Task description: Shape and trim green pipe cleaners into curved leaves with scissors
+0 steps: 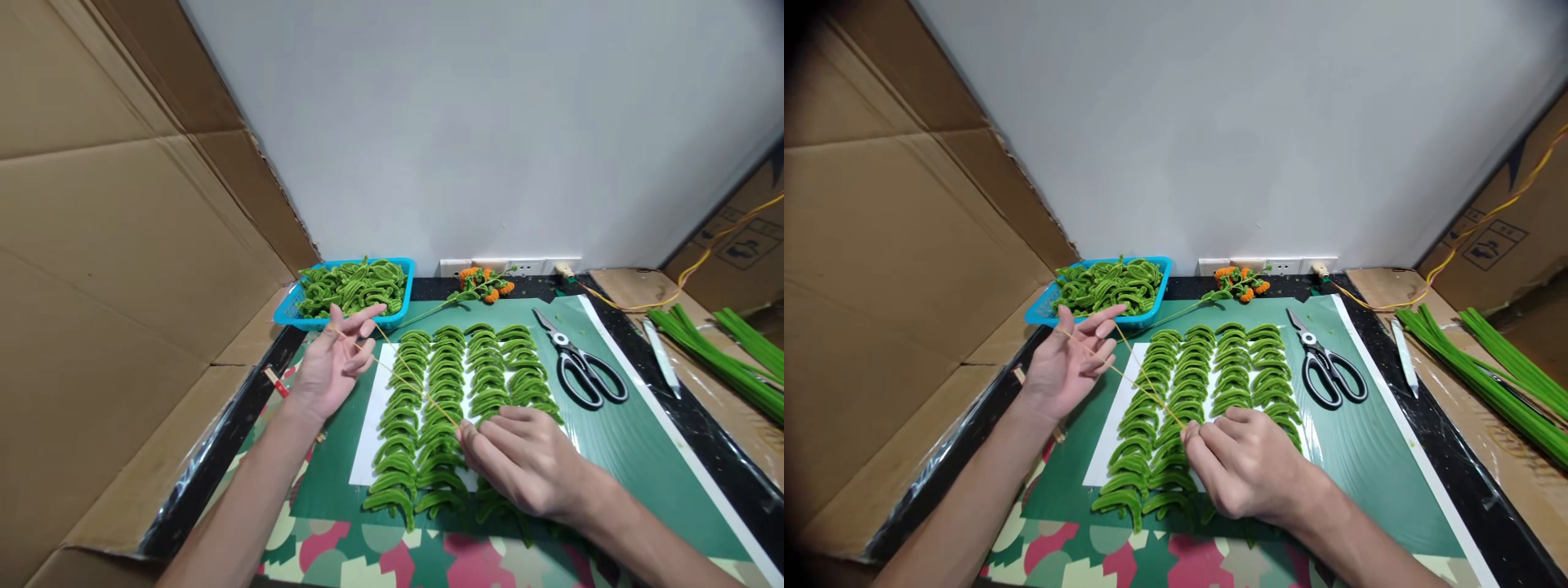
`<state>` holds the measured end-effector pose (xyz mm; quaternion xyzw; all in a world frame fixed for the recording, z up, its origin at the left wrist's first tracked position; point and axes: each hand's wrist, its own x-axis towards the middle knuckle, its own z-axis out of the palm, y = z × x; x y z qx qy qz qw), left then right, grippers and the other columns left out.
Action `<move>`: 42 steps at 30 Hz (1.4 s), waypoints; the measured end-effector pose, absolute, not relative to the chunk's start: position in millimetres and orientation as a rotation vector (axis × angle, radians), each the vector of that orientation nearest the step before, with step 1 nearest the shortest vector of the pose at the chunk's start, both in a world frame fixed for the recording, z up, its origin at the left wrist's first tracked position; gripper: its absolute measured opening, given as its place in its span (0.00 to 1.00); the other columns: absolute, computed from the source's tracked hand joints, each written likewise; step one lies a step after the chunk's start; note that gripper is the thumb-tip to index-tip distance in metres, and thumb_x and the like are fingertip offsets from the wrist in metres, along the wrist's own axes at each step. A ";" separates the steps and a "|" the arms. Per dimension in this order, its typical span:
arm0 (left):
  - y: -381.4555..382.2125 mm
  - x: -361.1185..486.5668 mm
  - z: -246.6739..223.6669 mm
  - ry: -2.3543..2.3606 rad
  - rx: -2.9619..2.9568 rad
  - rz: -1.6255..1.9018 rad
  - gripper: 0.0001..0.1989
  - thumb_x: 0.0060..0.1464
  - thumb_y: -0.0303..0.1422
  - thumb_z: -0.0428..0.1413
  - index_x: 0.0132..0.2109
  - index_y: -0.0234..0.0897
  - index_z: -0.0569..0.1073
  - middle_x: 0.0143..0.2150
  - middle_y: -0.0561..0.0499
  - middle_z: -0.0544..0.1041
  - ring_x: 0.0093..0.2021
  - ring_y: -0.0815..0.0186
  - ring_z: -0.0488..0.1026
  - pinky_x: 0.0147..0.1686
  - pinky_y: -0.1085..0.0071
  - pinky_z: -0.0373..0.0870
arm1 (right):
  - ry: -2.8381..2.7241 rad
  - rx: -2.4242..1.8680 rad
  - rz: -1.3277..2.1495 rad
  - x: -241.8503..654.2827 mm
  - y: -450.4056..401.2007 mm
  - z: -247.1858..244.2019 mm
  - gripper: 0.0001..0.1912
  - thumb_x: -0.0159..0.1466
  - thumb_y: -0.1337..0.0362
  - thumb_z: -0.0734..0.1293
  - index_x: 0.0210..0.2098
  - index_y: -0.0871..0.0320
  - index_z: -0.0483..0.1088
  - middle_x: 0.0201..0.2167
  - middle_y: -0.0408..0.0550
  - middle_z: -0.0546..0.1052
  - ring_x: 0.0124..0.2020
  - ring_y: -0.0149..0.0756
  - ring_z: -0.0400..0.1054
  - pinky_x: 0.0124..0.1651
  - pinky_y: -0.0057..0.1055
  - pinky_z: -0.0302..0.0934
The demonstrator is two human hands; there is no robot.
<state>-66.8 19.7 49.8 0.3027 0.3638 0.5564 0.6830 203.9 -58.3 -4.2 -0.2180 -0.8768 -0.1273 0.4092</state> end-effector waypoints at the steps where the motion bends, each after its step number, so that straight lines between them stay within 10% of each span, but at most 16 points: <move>1: 18.3 -64.4 47.7 0.826 0.695 1.230 0.33 0.65 0.51 0.59 0.62 0.25 0.76 0.31 0.52 0.71 0.16 0.77 0.55 0.13 0.76 0.53 | -2.202 -0.555 -0.323 204.1 -57.8 -4.3 0.17 0.71 0.78 0.65 0.27 0.57 0.65 0.20 0.36 0.62 0.20 0.29 0.53 0.26 0.37 0.44; 7: 14.7 -57.6 32.2 0.891 1.022 1.099 0.35 0.52 0.52 0.70 0.55 0.26 0.83 0.30 0.52 0.68 0.20 0.78 0.51 0.16 0.76 0.43 | -2.193 -0.574 -0.328 205.3 -56.0 -6.2 0.15 0.71 0.77 0.65 0.29 0.58 0.66 0.20 0.36 0.63 0.20 0.28 0.54 0.26 0.36 0.44; 17: -5.5 -33.1 30.3 1.120 1.801 1.091 0.48 0.26 0.29 0.81 0.61 0.43 0.81 0.38 0.51 0.70 0.31 0.69 0.60 0.27 0.74 0.60 | -2.174 -0.653 -0.320 206.1 -51.9 -14.1 0.13 0.70 0.76 0.68 0.30 0.58 0.68 0.21 0.36 0.65 0.21 0.28 0.55 0.26 0.36 0.45; 42: -10.2 -32.6 6.9 0.691 1.636 0.871 0.56 0.35 0.66 0.67 0.69 0.44 0.74 0.48 0.45 0.67 0.38 0.65 0.61 0.35 0.70 0.62 | -1.596 -0.787 0.840 196.4 -67.4 4.5 0.05 0.68 0.70 0.72 0.36 0.57 0.82 0.25 0.43 0.80 0.23 0.30 0.70 0.25 0.26 0.61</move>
